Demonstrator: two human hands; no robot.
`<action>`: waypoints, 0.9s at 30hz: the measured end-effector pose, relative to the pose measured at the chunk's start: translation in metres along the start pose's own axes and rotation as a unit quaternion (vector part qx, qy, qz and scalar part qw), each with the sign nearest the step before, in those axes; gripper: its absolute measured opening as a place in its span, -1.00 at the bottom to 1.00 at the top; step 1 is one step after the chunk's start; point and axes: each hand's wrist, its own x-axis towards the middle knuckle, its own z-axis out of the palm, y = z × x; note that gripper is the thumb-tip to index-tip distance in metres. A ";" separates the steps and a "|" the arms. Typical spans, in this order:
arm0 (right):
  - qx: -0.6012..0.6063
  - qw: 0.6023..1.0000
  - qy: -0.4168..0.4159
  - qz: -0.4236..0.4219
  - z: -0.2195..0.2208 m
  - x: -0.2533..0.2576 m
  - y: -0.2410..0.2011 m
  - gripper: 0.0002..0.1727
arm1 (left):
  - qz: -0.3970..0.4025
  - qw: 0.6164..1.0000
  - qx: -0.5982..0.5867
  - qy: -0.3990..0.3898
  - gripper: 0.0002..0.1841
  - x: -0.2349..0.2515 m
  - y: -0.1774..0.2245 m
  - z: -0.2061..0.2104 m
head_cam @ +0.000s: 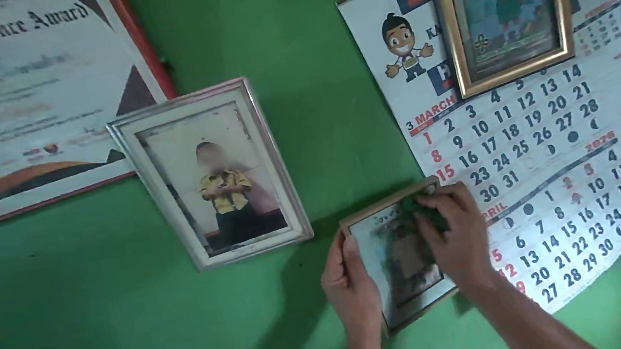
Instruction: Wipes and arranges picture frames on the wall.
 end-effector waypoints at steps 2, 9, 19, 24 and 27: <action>-0.022 1.000 0.012 0.007 -0.009 -0.002 0.017 -0.74 | 0.011 1.000 0.004 0.007 -0.71 -0.001 0.001 0.003; -0.070 0.996 -0.049 -0.030 -0.015 -0.086 0.056 -0.80 | -0.006 1.000 0.016 0.020 -0.70 -0.004 0.002 0.005; -0.070 0.989 -0.044 -0.120 -0.029 -0.012 0.036 -0.78 | 0.037 0.998 0.059 0.008 -0.65 -0.004 -0.002 0.003; -0.067 0.990 -0.044 -0.114 -0.027 -0.031 0.046 -0.77 | 0.061 0.997 0.041 0.014 -0.64 -0.004 -0.006 0.005; -0.074 0.989 -0.075 -0.108 -0.023 -0.087 0.070 -0.82 | 0.071 0.997 0.035 0.018 -0.64 -0.005 -0.008 0.005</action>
